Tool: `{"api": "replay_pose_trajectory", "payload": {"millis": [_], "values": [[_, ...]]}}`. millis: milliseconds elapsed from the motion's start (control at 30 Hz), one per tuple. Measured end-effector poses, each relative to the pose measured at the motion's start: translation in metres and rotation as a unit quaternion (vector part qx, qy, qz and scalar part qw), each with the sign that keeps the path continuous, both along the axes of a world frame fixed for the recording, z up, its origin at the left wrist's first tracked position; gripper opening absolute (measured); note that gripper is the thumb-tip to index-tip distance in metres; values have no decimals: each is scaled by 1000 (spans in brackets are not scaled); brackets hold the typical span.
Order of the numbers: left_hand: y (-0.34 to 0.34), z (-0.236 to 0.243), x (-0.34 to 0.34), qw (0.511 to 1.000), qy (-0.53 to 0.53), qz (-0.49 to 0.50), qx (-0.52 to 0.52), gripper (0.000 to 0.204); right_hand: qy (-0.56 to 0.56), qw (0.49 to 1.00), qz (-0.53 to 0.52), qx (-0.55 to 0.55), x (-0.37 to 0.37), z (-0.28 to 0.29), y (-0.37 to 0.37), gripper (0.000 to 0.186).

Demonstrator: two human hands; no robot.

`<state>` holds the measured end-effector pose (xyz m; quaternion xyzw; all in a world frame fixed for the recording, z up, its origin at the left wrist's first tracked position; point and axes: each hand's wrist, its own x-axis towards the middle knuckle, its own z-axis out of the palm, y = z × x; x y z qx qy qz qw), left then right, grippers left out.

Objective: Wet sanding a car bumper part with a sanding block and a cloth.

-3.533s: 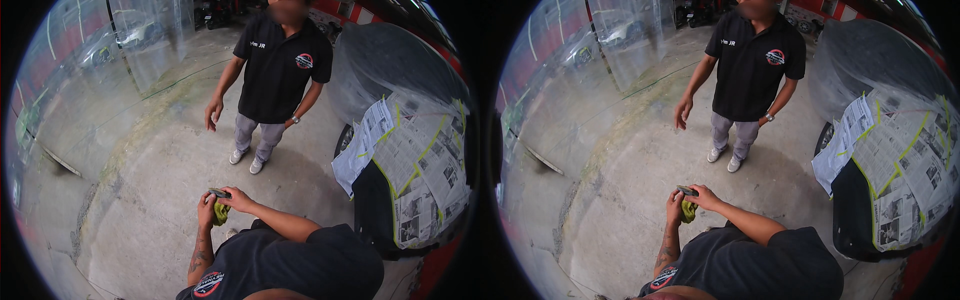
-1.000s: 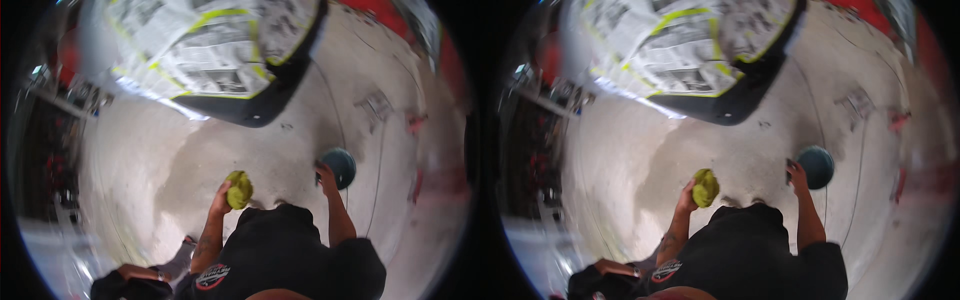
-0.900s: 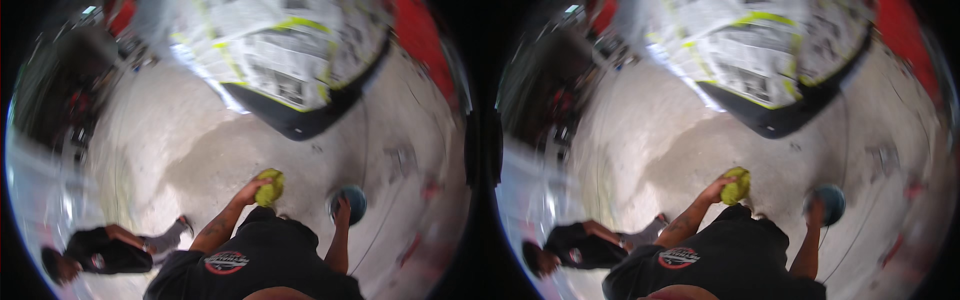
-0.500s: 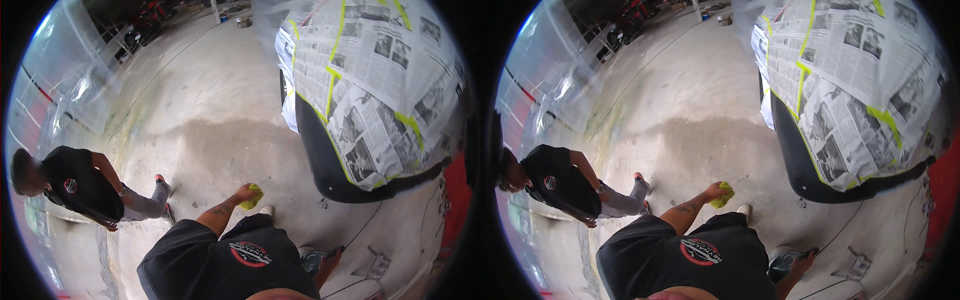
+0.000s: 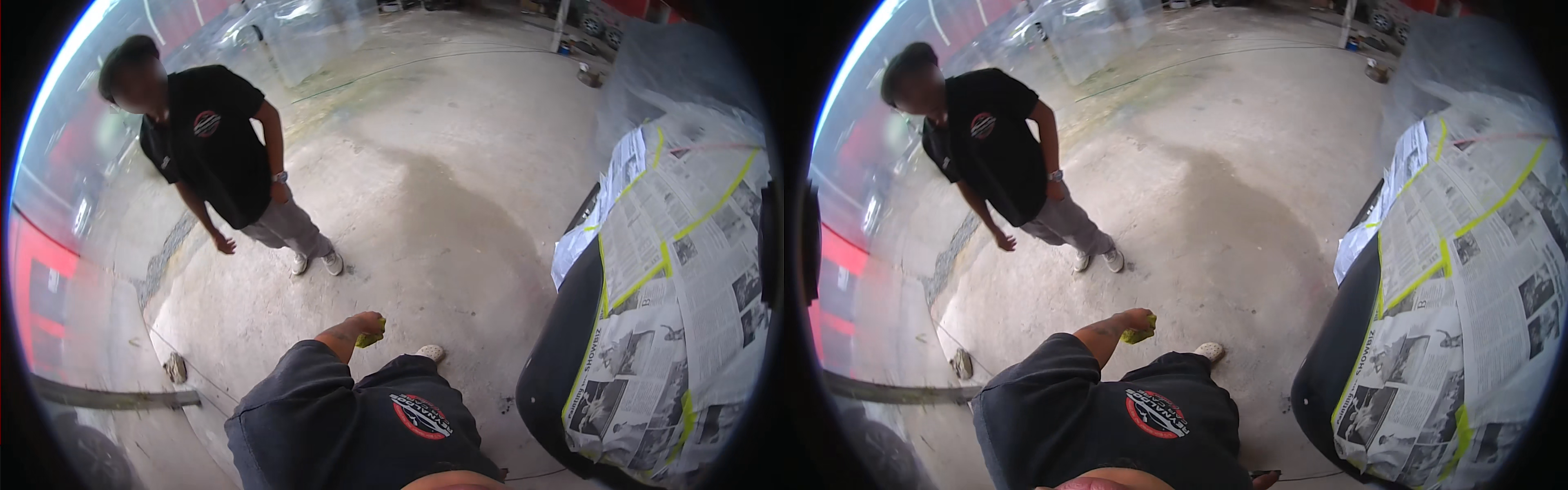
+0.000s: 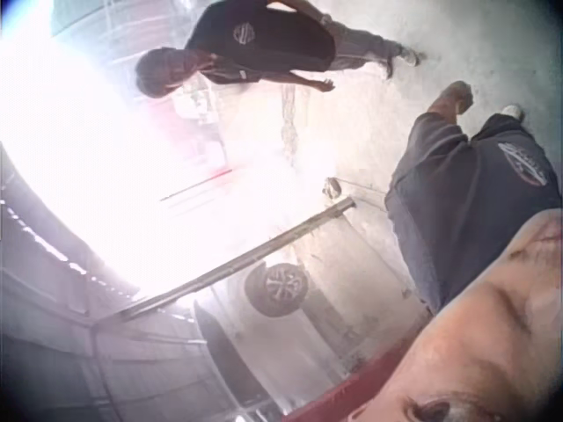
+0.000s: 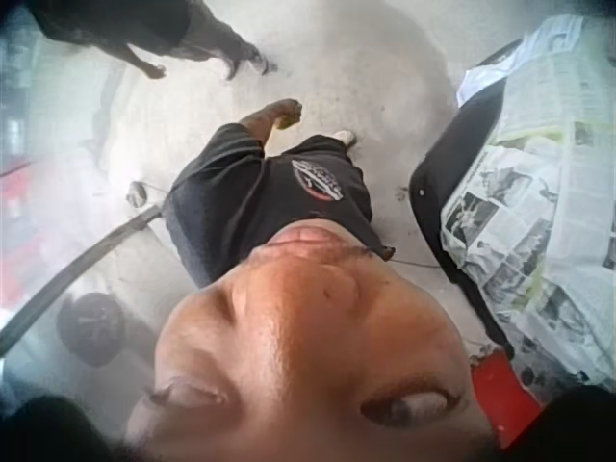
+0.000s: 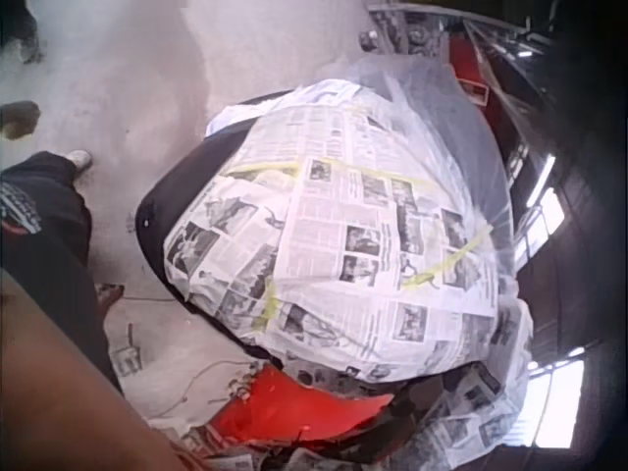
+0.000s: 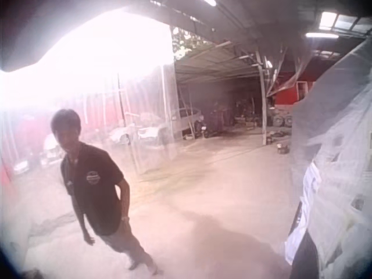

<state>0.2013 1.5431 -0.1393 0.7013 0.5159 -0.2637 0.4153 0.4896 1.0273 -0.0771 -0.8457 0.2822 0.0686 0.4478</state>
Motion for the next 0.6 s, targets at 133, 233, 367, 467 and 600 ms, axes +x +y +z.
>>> {"api": "replay_pose_trajectory", "payload": {"millis": [133,233,367,467,600], "values": [[-63,5,-1,997,-44,70,2,56,83,992,94,26,41,-25,-30,40],[-111,34,9,994,-48,95,12,58,119,982,144,38,68,-25,-46,42],[-174,42,-1,979,-28,204,2,59,163,964,202,47,100,-25,-65,45],[-211,49,-6,976,11,217,-2,58,193,954,226,49,110,-24,-89,47],[-265,48,-41,973,35,228,-8,61,246,931,267,49,116,-32,-115,50]]}}
